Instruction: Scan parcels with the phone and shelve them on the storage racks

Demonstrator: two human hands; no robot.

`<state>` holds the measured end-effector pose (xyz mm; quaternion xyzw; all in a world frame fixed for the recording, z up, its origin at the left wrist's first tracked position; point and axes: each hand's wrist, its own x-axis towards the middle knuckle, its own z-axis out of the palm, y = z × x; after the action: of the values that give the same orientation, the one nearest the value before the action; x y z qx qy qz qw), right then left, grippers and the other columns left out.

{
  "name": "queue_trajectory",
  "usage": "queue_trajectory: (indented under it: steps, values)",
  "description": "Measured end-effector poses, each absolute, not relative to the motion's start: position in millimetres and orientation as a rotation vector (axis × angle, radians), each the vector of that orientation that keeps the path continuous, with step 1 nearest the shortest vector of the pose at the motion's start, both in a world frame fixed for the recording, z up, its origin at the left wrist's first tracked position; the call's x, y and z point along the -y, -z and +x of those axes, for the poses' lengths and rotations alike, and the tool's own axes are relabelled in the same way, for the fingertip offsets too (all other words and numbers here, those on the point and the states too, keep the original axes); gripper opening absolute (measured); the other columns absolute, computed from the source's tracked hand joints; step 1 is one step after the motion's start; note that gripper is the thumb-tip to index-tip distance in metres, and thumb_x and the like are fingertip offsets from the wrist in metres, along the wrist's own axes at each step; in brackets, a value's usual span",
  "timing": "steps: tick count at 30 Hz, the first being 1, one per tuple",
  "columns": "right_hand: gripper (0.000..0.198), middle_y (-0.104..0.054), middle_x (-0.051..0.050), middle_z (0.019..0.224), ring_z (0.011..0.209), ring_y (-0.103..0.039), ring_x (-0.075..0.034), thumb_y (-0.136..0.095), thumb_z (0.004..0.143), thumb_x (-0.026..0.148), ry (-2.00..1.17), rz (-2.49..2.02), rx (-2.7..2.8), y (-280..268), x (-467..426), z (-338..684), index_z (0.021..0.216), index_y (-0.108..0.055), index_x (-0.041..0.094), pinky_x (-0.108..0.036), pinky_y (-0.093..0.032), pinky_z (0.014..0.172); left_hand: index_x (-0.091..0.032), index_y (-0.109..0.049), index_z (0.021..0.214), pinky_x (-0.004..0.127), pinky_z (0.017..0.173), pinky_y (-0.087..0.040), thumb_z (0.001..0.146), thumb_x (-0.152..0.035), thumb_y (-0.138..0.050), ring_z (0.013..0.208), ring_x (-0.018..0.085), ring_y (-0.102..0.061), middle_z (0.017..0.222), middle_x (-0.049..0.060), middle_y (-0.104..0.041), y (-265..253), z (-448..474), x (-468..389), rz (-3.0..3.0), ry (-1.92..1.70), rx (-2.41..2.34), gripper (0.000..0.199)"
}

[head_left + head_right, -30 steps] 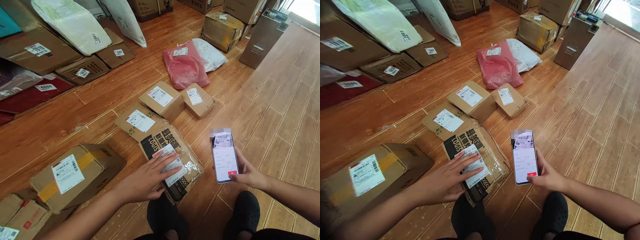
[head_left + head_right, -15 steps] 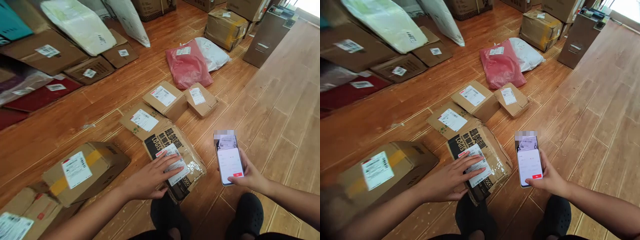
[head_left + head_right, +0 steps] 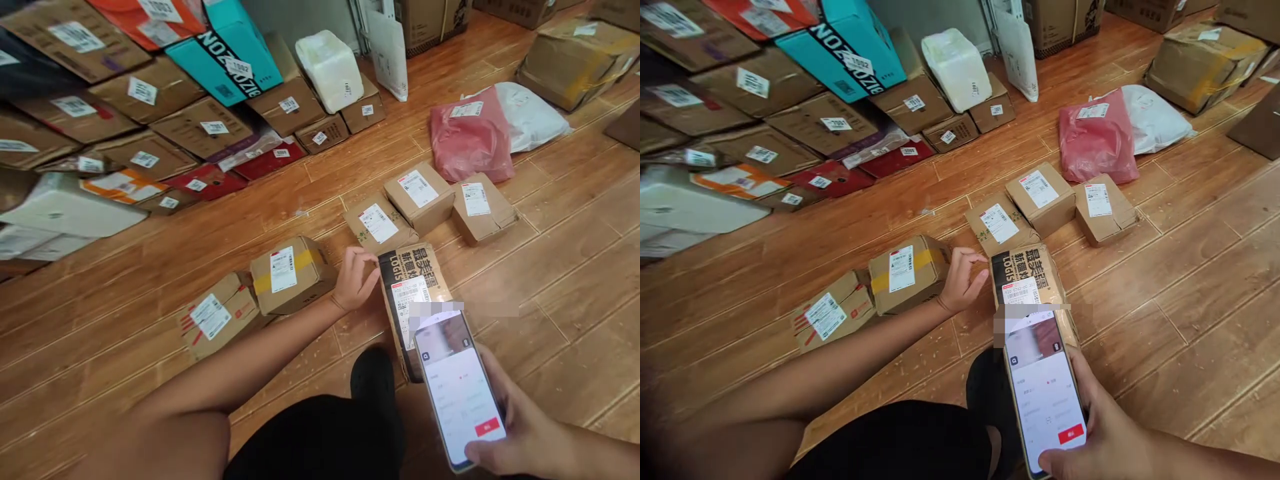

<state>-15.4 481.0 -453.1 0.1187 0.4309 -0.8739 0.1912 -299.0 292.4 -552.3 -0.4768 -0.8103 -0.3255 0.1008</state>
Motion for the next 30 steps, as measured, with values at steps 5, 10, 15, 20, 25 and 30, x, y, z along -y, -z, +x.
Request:
queue_trajectory:
  steps: [5, 10, 15, 20, 25, 30]
  values:
    - [0.085, -0.065, -0.002, 0.117, 0.102, -0.068, -0.021, -0.087, 0.073, 0.033, 2.407, 0.272, -1.11, 448, -467, -30, 0.136, -0.03, 0.041, -0.037, -0.056, 0.086, -0.019, -0.05, 0.11, 0.041, 0.087, -0.049, 0.099, -0.029, -0.043, 0.101, 0.024, -0.051, 0.104, 0.009, -0.05, 555, -293, -289, -1.452, 1.003, 2.432, 0.016]
    - [0.09, -0.064, -0.003, 0.118, 0.102, -0.067, -0.023, -0.087, 0.073, 0.036, 2.354, 0.311, -1.124, 452, -464, -30, 0.14, -0.027, 0.042, -0.039, -0.056, 0.086, -0.02, -0.05, 0.11, 0.042, 0.086, -0.049, 0.098, -0.027, -0.044, 0.099, 0.023, -0.051, 0.104, 0.008, -0.049, 554, -293, -283, -1.513, 1.018, 2.406, 0.015]
    - [0.086, -0.065, -0.002, 0.115, 0.098, -0.068, -0.022, -0.086, 0.073, 0.035, 2.359, 0.321, -1.138, 455, -464, -30, 0.138, -0.031, 0.044, -0.038, -0.056, 0.084, -0.02, -0.051, 0.11, 0.041, 0.086, -0.049, 0.099, -0.027, -0.044, 0.098, 0.023, -0.051, 0.103, 0.008, -0.047, 553, -293, -279, -1.498, 1.025, 2.401, 0.015]
    - [0.085, -0.066, -0.002, 0.118, 0.1, -0.069, -0.024, -0.086, 0.073, 0.038, 2.314, 0.315, -1.108, 454, -463, -30, 0.138, -0.032, 0.043, -0.04, -0.058, 0.084, -0.02, -0.051, 0.108, 0.042, 0.087, -0.049, 0.099, -0.028, -0.042, 0.099, 0.023, -0.052, 0.103, 0.008, -0.049, 554, -293, -277, -1.486, 1.002, 2.452, 0.015]
    - [0.084, -0.064, -0.004, 0.124, 0.105, -0.067, -0.024, -0.085, 0.075, 0.038, 2.32, 0.31, -1.156, 454, -464, -29, 0.139, -0.031, 0.043, -0.041, -0.057, 0.087, -0.019, -0.053, 0.109, 0.041, 0.088, -0.048, 0.1, -0.028, -0.041, 0.099, 0.023, -0.051, 0.103, 0.008, -0.048, 553, -292, -277, -1.511, 1.023, 2.403, 0.017]
    - [0.098, -0.064, -0.006, 0.12, 0.094, -0.068, -0.023, -0.085, 0.073, 0.041, 2.256, 0.375, -1.171, 456, -465, -28, 0.146, -0.02, 0.042, -0.038, -0.057, 0.077, -0.02, -0.054, 0.107, 0.043, 0.089, -0.048, 0.101, -0.031, -0.04, 0.1, 0.024, -0.052, 0.103, 0.008, -0.049, 554, -292, -277, -1.485, 0.984, 2.511, 0.019]
